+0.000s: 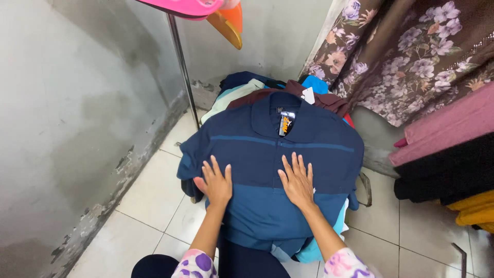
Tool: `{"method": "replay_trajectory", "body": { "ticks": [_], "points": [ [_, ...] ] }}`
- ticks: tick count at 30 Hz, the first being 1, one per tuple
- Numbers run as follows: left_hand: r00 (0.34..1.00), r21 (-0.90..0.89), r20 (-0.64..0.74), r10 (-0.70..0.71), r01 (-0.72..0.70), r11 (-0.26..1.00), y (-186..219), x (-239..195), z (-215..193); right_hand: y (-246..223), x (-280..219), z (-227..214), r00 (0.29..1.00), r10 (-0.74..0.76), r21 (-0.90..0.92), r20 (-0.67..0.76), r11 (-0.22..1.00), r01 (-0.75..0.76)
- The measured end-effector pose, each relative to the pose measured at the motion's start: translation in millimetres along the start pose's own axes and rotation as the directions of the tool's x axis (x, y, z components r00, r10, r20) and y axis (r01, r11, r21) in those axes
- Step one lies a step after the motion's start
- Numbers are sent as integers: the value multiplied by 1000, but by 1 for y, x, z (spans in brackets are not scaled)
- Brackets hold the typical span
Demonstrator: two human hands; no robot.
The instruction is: The person smooths a blue polo shirt on a pile of clothes, places a pink hanger inside it, and buttons the shirt. They then lift the shirt and hang it on a metal clothing rack.
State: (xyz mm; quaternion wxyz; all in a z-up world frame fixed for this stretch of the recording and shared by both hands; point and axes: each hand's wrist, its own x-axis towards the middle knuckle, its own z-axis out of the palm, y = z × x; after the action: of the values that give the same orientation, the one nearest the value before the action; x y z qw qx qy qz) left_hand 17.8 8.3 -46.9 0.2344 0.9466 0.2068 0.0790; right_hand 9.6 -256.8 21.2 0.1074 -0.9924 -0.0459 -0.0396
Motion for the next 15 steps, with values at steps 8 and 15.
{"method": "replay_trajectory", "body": {
  "ticks": [8,15],
  "points": [
    [838,-22,-1,545,-545,838,103,-77,-54,-21,59,16,998,-53,63,32,997,50],
    [742,-189,52,668,-650,736,82,-118,-55,-23,4,-15,970,-242,235,-30,941,242]
  ]
}}
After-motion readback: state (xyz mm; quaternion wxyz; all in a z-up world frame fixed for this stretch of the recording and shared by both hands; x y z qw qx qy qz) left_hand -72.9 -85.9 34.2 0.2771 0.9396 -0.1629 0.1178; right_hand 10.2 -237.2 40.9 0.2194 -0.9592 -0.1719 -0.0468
